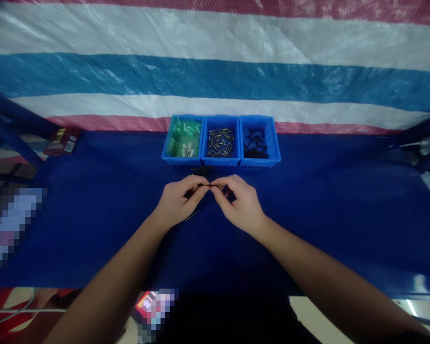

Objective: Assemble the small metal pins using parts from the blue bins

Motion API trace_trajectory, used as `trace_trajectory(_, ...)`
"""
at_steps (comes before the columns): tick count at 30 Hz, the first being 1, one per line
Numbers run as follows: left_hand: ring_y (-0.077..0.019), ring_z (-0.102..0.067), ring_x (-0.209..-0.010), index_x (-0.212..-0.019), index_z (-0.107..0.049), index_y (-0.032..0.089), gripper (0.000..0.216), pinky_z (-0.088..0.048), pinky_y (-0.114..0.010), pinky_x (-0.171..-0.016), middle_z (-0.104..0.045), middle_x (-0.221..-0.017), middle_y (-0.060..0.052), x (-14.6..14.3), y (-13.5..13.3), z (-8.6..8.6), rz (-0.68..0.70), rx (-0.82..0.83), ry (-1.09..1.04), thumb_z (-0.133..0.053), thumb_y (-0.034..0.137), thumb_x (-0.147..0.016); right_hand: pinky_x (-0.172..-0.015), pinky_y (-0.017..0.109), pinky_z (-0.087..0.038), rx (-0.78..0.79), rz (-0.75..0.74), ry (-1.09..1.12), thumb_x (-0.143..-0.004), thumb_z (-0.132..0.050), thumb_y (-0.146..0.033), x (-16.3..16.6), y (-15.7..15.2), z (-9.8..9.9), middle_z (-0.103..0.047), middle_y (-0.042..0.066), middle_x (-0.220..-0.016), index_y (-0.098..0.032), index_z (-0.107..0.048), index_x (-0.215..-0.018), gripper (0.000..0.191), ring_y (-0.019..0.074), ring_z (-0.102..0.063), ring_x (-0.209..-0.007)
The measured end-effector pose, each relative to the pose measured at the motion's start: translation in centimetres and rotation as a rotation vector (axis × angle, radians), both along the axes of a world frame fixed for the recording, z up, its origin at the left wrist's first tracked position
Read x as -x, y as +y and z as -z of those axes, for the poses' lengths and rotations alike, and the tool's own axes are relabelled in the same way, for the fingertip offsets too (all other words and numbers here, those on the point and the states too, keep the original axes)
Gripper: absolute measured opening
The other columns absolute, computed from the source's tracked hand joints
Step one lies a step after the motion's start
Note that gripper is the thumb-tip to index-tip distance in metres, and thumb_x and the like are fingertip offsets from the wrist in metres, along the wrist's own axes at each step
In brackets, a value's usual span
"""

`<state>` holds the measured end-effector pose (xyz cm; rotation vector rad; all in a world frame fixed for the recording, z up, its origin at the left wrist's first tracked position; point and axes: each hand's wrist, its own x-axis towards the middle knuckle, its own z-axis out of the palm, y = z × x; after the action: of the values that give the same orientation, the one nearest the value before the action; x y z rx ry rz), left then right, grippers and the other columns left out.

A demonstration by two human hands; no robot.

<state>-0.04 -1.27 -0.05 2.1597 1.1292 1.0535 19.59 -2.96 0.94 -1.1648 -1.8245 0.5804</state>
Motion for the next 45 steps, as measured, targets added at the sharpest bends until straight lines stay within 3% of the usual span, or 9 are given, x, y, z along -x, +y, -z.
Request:
trace_trajectory(4,-0.0075,-0.061,-0.061,-0.093,-0.069,0.019,0.018,-0.044,-0.020,-0.061,-0.070,-0.077,0.002,0.04,0.06,-0.09,0.016,0.017,0.042,-0.058,0.031,-0.100,-0.068,0.030,-0.057,-0.011,-0.003,-0.004,-0.092,-0.066,-0.020,-0.05,0.01,0.07,-0.072,0.003,-0.088,-0.021,-0.069,-0.099,0.008,0.0161,-0.068,-0.077)
trace_trajectory(10,-0.0062,-0.059,-0.057,-0.110,-0.069,0.021,0.017,-0.045,-0.018,-0.061,-0.066,-0.069,0.006,-0.16,-0.06,0.13,-0.007,-0.031,-0.027,-0.066,0.029,-0.095,-0.066,0.028,-0.056,0.031,0.000,-0.015,-0.094,-0.062,-0.022,-0.07,-0.05,0.00,-0.070,0.003,-0.085,-0.021,-0.067,-0.095,0.005,0.0150,-0.066,-0.074)
trace_trajectory(14,-0.0056,-0.061,-0.060,-0.102,-0.070,0.020,0.010,-0.046,-0.017,-0.062,-0.071,-0.080,0.003,-0.12,0.03,0.16,0.006,-0.031,-0.020,-0.063,0.026,-0.097,-0.067,0.029,-0.056,0.016,0.006,-0.003,-0.093,-0.064,-0.021,-0.01,0.01,0.16,-0.071,0.003,-0.086,-0.021,-0.069,-0.097,0.006,0.0149,-0.067,-0.075)
trace_trajectory(19,-0.0070,-0.061,-0.060,-0.093,-0.069,0.019,0.016,-0.044,-0.019,-0.060,-0.069,-0.074,0.003,0.04,0.09,0.04,-0.001,-0.013,0.035,-0.060,0.031,-0.098,-0.068,0.028,-0.055,-0.007,-0.009,-0.004,-0.091,-0.067,-0.018,-0.08,0.03,0.10,-0.070,0.003,-0.087,-0.021,-0.069,-0.098,0.008,0.0145,-0.066,-0.075)
trace_trajectory(23,-0.0068,-0.055,-0.053,-0.110,-0.069,0.020,0.020,-0.044,-0.019,-0.058,-0.062,-0.063,0.006,-0.02,-0.06,0.01,-0.012,-0.002,0.004,-0.064,0.033,-0.096,-0.066,0.028,-0.054,0.007,-0.008,-0.018,-0.093,-0.064,-0.019,-0.16,0.03,-0.07,-0.069,0.002,-0.084,-0.021,-0.067,-0.094,0.004,0.0142,-0.065,-0.074)
trace_trajectory(33,-0.0073,-0.060,-0.059,-0.094,-0.068,0.019,0.016,-0.044,-0.020,-0.059,-0.069,-0.075,0.003,0.02,0.01,0.02,-0.001,0.022,0.025,-0.059,0.031,-0.099,-0.068,0.029,-0.056,0.009,-0.004,-0.001,-0.092,-0.066,-0.021,0.01,0.04,0.13,-0.071,0.003,-0.088,-0.022,-0.068,-0.099,0.008,0.0156,-0.068,-0.077)
trace_trajectory(39,-0.0063,-0.054,-0.051,-0.108,-0.069,0.021,0.016,-0.043,-0.019,-0.057,-0.061,-0.063,0.007,-0.11,-0.11,0.03,0.000,0.011,-0.013,-0.063,0.029,-0.096,-0.065,0.029,-0.054,0.040,0.013,-0.019,-0.095,-0.061,-0.022,-0.17,-0.08,-0.14,-0.070,0.003,-0.083,-0.021,-0.067,-0.093,0.006,0.0152,-0.065,-0.072)
trace_trajectory(45,-0.0063,-0.056,-0.056,-0.099,-0.069,0.021,0.012,-0.044,-0.018,-0.058,-0.067,-0.072,0.004,-0.07,-0.06,-0.16,0.013,-0.001,-0.007,-0.061,0.028,-0.097,-0.069,0.031,-0.056,0.031,0.004,-0.013,-0.095,-0.062,-0.022,-0.02,0.05,-0.10,-0.070,0.003,-0.085,-0.022,-0.068,-0.096,0.006,0.0157,-0.067,-0.075)
